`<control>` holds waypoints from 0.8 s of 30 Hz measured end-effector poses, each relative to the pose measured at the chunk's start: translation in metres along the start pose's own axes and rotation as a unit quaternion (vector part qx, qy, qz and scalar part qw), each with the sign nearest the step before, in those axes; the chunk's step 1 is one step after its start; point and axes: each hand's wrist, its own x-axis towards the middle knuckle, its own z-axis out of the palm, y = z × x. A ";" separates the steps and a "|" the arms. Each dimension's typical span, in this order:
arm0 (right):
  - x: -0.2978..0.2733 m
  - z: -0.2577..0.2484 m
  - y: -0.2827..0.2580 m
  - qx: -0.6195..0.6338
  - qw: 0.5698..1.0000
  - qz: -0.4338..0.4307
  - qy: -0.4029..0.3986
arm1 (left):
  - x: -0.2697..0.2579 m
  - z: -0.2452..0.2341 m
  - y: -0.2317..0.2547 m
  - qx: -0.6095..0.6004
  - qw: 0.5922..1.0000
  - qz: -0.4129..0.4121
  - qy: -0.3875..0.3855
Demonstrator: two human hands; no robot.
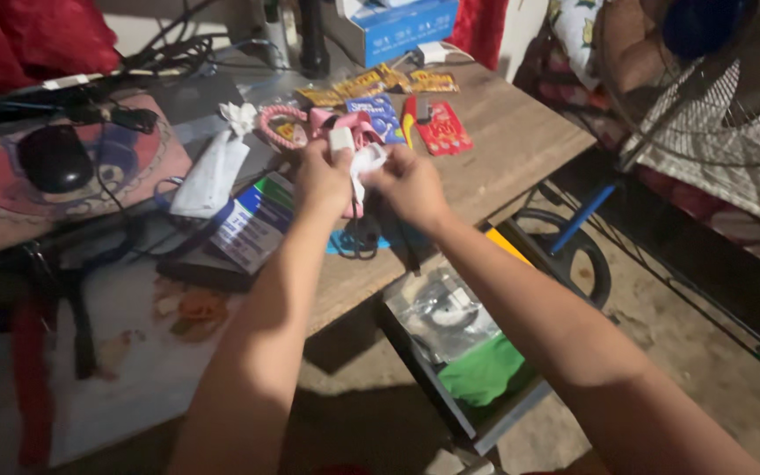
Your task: The person organizes various small items from a cluttered desk into an open drawer. They place a green cloth, a plastic bag with small parts, a yellow case, a pink pouch, a blue comb, and other miscellaneous items into the drawer one by one.
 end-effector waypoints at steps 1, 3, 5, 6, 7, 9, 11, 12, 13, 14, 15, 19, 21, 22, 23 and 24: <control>0.001 -0.005 0.001 0.005 1.000 0.015 0.004 | 0.000 0.000 -0.001 0.011 1.000 0.012 0.020; 0.006 -0.019 0.000 0.016 0.999 0.042 0.012 | 0.000 -0.002 0.000 0.033 0.997 0.040 0.062; 0.016 -0.038 -0.002 0.011 0.996 0.006 0.083 | -0.006 -0.002 0.004 0.043 0.998 0.002 0.040; 0.021 -0.048 -0.003 0.007 0.993 -0.013 0.118 | -0.009 -0.002 0.006 0.047 0.998 -0.017 0.029; 0.025 -0.058 -0.002 -0.003 0.988 0.044 0.149 | -0.010 -0.002 0.009 0.066 0.997 -0.033 0.018; 0.029 -0.078 -0.002 -0.020 0.965 0.155 0.208 | -0.010 -0.004 0.012 0.104 0.992 -0.067 -0.003; 0.023 -0.094 -0.002 -0.012 0.989 0.134 0.062 | -0.007 -0.006 0.013 0.099 0.992 -0.072 0.006; 0.021 -0.099 -0.001 -0.008 0.992 0.122 -0.013 | -0.004 -0.007 0.014 0.097 0.992 -0.074 0.012; 0.019 -0.103 -0.001 0.004 0.988 0.149 -0.028 | 0.000 -0.008 0.015 0.075 0.996 -0.034 0.034; 0.015 -0.107 0.001 0.017 0.983 0.175 -0.043 | 0.003 -0.009 0.015 0.053 0.997 0.005 0.056; 0.013 -0.110 0.002 0.030 0.977 0.201 -0.058 | 0.007 -0.009 0.018 0.030 0.995 0.045 0.078; 0.010 -0.112 0.007 -0.100 0.979 0.174 -0.015 | 0.023 -0.021 0.050 -0.040 0.984 0.112 0.135; 0.011 -0.109 0.003 -0.116 0.989 0.093 0.009 | 0.029 -0.029 0.077 -0.082 0.964 0.161 0.196; 0.012 -0.107 -0.002 -0.120 0.990 0.066 0.016 | 0.032 -0.033 0.092 -0.173 0.958 0.163 0.163; 0.013 -0.104 -0.008 -0.124 0.991 0.039 0.023 | 0.034 -0.038 0.105 -0.262 0.943 0.163 0.128; 0.012 -0.102 -0.016 -0.128 0.991 0.014 0.031 | 0.035 -0.041 0.118 -0.348 0.919 0.162 0.091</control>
